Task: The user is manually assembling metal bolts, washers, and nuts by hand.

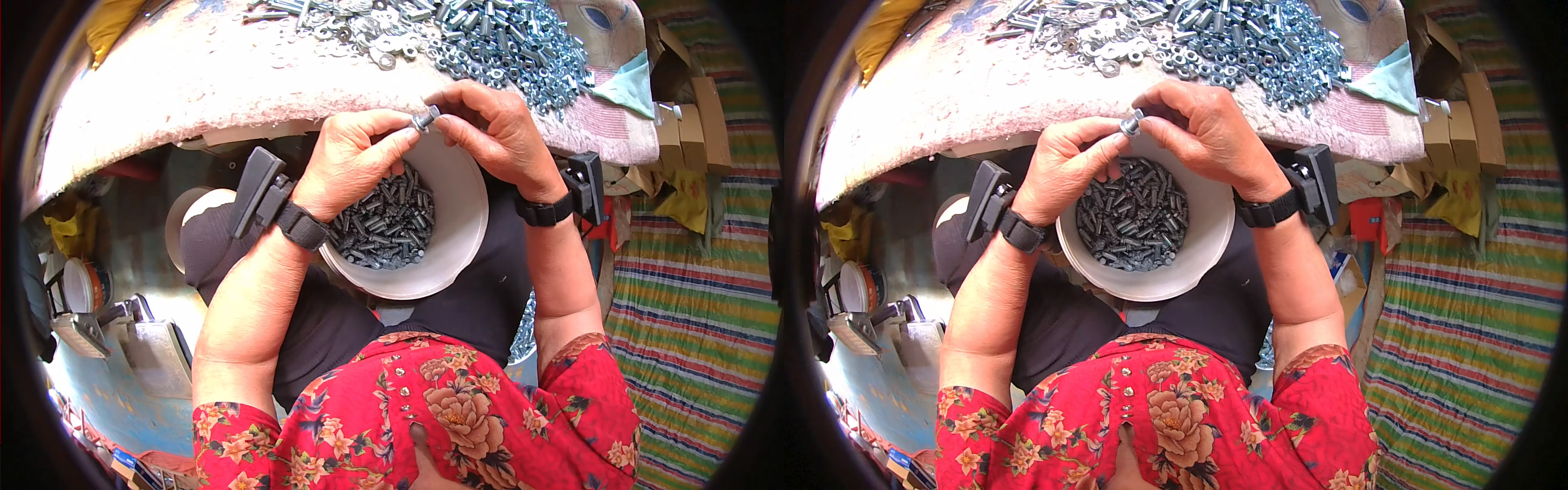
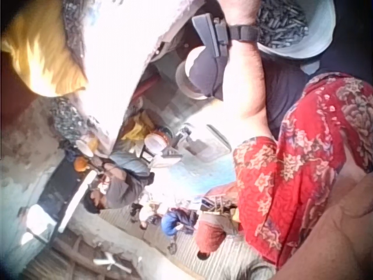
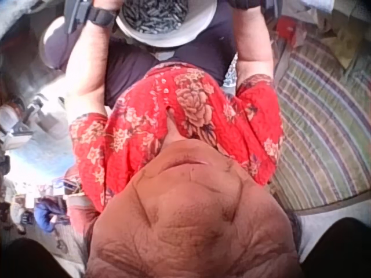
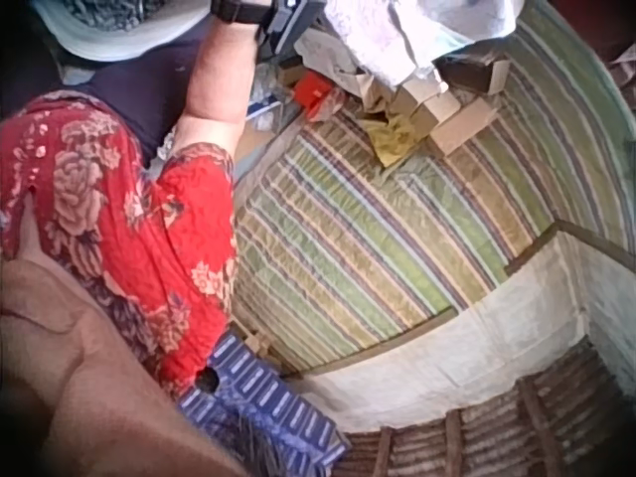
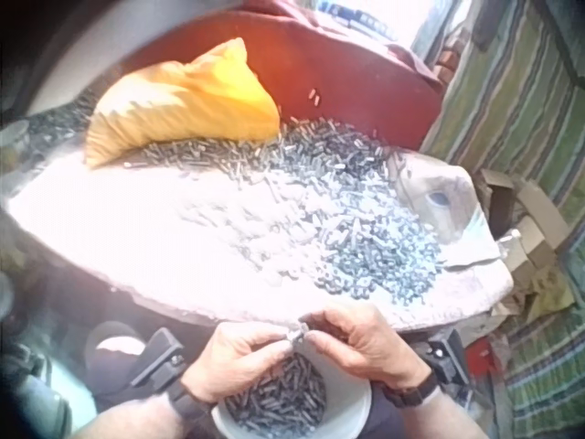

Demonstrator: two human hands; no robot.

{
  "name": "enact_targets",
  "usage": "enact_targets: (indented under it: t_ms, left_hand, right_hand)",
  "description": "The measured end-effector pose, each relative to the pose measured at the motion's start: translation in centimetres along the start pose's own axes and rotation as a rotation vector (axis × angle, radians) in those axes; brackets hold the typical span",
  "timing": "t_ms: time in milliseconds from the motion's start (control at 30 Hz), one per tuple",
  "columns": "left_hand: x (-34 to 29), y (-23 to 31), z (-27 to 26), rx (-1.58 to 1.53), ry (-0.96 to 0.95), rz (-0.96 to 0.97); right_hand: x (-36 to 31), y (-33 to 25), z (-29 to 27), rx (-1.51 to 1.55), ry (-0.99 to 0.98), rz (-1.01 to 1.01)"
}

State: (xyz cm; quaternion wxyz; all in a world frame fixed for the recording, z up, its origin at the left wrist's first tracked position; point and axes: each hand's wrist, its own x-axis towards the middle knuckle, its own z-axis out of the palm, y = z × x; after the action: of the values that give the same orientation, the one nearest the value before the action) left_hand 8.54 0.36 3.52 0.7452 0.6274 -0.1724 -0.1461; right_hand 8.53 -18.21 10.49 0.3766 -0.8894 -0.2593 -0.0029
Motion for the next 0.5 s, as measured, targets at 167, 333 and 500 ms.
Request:
enact_targets:
  t_ms: [167, 333, 500]
  left_hand:
    - [-0.1, 0.3, -0.9, -0.113, -0.155, -0.104]
    - [-0.3, 0.6, -1.5, -0.363, -0.323, -0.264]
    - [-0.6, 0.8, -1.1, -0.198, -0.254, -0.164]
  right_hand:
    - [0.3, -0.2, -0.8, 0.005, -0.075, -0.118]
    - [-0.1, -0.9, -0.7, 0.071, -0.066, -0.166]
    - [-0.4, -1.8, 0.1, -0.208, -0.048, 0.004]
